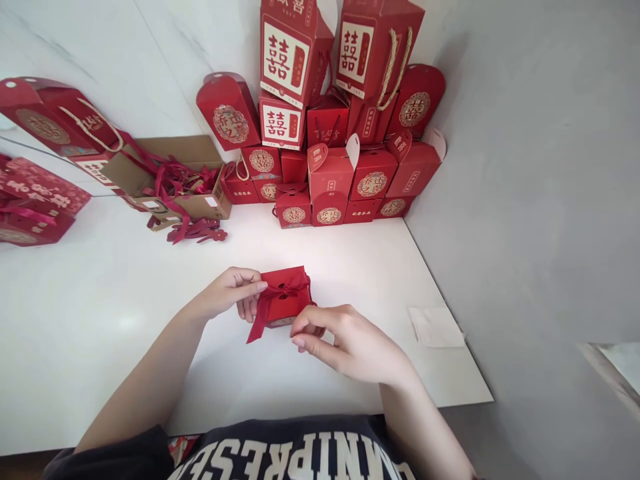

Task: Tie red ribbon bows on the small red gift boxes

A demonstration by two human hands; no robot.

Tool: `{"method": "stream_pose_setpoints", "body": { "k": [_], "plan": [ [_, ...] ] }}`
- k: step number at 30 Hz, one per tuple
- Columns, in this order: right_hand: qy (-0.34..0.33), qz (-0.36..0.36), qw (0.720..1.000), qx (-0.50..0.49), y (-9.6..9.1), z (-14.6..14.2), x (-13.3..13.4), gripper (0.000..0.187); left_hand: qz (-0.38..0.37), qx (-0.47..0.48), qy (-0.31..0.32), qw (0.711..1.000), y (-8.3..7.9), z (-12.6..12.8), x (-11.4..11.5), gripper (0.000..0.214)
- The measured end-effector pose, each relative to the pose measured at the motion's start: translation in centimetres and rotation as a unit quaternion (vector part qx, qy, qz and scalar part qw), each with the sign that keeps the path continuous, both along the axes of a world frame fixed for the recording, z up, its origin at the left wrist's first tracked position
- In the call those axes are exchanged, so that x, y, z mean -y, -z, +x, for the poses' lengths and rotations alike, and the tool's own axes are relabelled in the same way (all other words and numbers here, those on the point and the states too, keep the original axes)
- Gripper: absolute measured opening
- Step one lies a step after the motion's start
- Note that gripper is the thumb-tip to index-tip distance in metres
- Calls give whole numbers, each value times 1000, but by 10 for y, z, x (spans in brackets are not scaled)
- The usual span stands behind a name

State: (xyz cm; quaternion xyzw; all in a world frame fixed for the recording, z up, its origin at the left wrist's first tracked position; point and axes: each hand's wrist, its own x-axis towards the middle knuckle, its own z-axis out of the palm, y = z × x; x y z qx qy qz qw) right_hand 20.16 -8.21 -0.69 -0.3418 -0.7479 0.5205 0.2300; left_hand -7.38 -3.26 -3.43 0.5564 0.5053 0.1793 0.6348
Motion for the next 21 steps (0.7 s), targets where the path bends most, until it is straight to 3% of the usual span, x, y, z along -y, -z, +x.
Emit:
{"method": "stream_pose_setpoints", "body": {
  "k": [2,6,10,14,16,19,21],
  "plan": [
    [59,16,998,1,4,-5,0,20,13,-38,22,999,-8,1,5,37],
    [204,36,978,28,17,-2,-23,26,111,-96,43,988,-16,3,15,33],
    [141,-10,988,57,27,-6,-48,32,128,-65,63,988,-18,1,17,26],
    [77,-20,996,40,32,-17,-55,33,125,-56,69,988,-19,-6,8,25],
    [111,36,992,56,30,-22,-51,33,103,-54,84,990,-19,-10,3,25],
    [152,246,951,107,20,-30,-37,23,74,-46,102,991,-18,-15,-7,31],
    [54,374,919,114,15,-41,-24,15,72,-45,99,991,-17,-16,-13,35]
  ]
}}
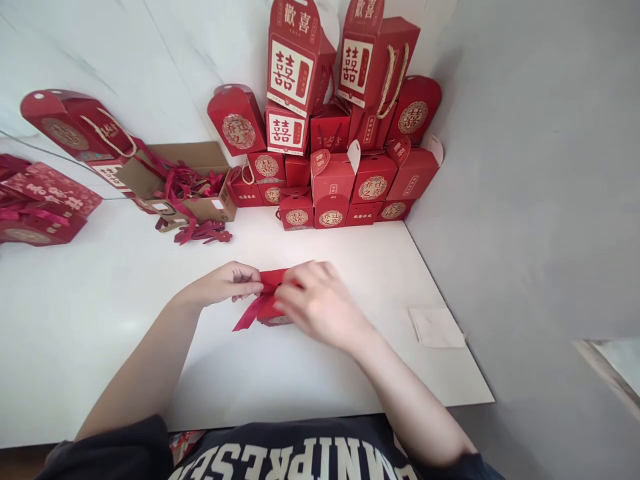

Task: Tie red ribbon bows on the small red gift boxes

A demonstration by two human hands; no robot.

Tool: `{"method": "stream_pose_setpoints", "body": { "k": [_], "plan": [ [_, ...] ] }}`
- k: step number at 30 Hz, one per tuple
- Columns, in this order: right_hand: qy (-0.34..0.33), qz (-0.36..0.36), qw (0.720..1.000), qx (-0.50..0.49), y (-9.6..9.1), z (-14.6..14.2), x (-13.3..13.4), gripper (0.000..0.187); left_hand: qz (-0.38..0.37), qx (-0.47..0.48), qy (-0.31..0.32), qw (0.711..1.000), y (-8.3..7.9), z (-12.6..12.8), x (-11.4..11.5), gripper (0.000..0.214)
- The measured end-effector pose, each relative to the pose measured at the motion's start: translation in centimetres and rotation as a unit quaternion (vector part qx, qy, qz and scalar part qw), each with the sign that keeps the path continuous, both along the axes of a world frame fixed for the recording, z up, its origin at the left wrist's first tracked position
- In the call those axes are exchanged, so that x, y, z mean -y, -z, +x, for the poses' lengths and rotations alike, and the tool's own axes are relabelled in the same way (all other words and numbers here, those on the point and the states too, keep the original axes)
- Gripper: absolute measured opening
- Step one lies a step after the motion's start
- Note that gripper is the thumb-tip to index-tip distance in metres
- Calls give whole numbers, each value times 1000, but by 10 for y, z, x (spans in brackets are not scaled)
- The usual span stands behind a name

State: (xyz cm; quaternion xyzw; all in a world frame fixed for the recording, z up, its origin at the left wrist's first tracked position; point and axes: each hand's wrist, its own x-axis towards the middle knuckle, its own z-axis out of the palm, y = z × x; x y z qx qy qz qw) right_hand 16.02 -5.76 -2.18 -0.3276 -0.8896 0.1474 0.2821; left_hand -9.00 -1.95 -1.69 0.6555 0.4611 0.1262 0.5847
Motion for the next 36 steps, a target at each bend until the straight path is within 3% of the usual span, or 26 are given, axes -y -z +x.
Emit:
{"method": "stream_pose_setpoints", "body": {
  "k": [2,9,15,18,22,25,29,33,36],
  "plan": [
    [-114,52,991,44,0,-15,13,11,4,2,-9,1000,0,0,-6,37],
    [-93,145,980,99,21,-49,34,37,19,-20,-23,999,0,11,-12,39],
    [-128,128,980,85,29,-52,36,40,48,-92,-70,992,-4,18,-4,40],
    [-149,74,984,60,25,-49,34,36,91,-115,-76,986,-3,20,0,39],
    [-213,-12,976,-36,4,-28,19,32,164,-161,-70,971,1,20,1,34],
    [-145,-97,976,-127,-2,-7,-4,23,187,-195,-64,961,3,20,2,35],
    [37,-234,951,-199,21,7,-36,21,209,-224,-48,951,1,22,3,42],
    [7,-384,897,-218,46,6,-49,24,201,-216,-26,955,-2,24,4,48],
    [-24,-408,881,-239,46,6,-44,23,194,-206,-13,959,-2,25,3,49]
  ]
}}
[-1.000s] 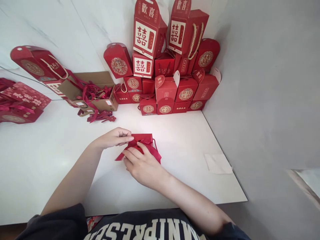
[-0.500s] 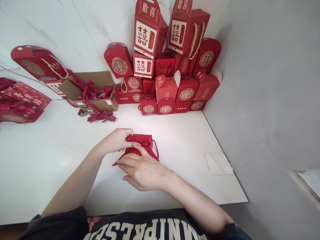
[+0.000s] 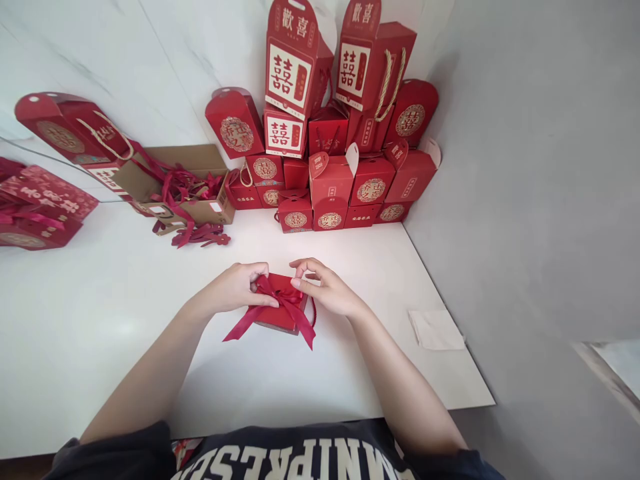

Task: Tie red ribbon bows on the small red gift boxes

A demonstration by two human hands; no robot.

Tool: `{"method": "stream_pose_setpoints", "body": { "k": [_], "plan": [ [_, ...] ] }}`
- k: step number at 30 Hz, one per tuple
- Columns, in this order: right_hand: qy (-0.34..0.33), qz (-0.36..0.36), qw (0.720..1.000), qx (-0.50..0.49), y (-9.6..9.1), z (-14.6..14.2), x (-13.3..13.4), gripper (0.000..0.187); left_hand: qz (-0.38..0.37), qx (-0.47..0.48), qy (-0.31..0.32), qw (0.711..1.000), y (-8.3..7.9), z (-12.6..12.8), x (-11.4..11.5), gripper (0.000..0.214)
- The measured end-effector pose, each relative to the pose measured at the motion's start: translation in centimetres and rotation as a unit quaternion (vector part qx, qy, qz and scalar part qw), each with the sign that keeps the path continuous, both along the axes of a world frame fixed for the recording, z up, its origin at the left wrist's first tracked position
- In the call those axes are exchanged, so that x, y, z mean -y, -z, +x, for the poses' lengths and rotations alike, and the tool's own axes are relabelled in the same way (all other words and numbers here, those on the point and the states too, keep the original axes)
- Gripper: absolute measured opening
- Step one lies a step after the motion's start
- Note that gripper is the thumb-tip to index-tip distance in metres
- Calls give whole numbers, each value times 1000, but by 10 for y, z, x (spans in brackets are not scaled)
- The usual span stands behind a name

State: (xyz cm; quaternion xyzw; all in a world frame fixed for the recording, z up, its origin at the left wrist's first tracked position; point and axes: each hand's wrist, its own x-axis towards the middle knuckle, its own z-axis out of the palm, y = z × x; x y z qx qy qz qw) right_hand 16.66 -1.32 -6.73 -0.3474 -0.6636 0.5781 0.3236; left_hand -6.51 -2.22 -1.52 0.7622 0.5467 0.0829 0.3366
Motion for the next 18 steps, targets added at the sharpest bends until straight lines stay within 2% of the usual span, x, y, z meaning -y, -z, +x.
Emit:
{"method": "stream_pose_setpoints", "body": {
  "k": [4,8,18],
  "plan": [
    [-36,-6,999,8,-8,7,6,25,-8,16,13,1000,3,-2,-2,49],
    [-86,-36,995,-36,-7,9,8,24,-9,21,14,1000,6,-5,-4,52],
    [-95,-74,984,-128,10,-6,1,26,0,5,64,998,6,-2,-5,52]
  ]
}}
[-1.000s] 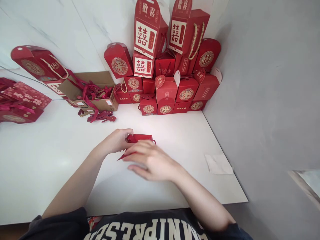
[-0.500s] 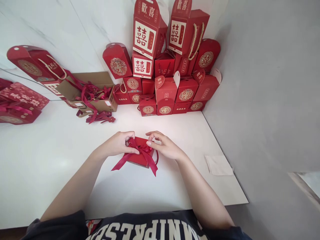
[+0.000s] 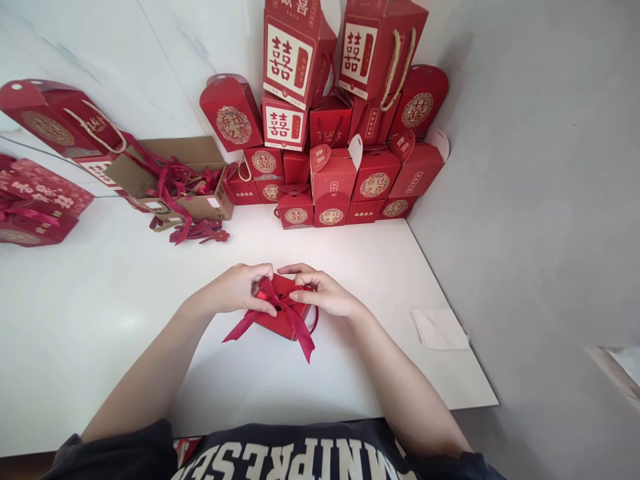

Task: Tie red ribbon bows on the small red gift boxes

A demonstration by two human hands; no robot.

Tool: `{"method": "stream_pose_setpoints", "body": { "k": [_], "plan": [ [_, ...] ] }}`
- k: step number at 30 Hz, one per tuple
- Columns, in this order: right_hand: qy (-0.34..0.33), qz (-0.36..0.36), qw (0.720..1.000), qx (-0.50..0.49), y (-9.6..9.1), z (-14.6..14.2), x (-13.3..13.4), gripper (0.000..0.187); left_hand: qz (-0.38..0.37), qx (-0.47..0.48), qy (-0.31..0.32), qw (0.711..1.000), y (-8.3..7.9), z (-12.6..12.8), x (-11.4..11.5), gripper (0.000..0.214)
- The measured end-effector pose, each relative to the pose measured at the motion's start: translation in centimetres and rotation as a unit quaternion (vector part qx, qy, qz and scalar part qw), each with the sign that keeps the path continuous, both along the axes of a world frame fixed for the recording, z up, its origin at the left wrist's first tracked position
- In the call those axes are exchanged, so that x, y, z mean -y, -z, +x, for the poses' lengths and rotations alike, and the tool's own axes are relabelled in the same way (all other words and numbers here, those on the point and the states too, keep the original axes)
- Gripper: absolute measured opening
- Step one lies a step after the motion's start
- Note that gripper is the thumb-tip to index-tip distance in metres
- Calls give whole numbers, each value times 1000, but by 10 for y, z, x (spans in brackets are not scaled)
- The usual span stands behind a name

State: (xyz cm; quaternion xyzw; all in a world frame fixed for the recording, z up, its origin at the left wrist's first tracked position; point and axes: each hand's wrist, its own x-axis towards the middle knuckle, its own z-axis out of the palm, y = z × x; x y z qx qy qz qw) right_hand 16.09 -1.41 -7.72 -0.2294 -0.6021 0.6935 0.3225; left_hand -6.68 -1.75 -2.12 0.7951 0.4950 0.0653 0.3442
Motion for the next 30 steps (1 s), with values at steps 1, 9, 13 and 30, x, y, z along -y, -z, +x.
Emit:
{"method": "stream_pose_setpoints", "body": {
  "k": [1,9,13,30],
  "plan": [
    [-1,-8,1000,-6,2,-1,-1,28,2,-6,4,1000,0,0,0,52],
    [0,-22,999,-29,11,-2,-3,29,-7,1,5,1000,1,-2,-1,51],
    [26,-26,999,-37,18,-3,-3,37,-24,29,1,999,2,-3,0,49],
    [54,60,996,-23,11,-2,1,44,-39,147,-21,988,19,-8,6,46]
  ]
}}
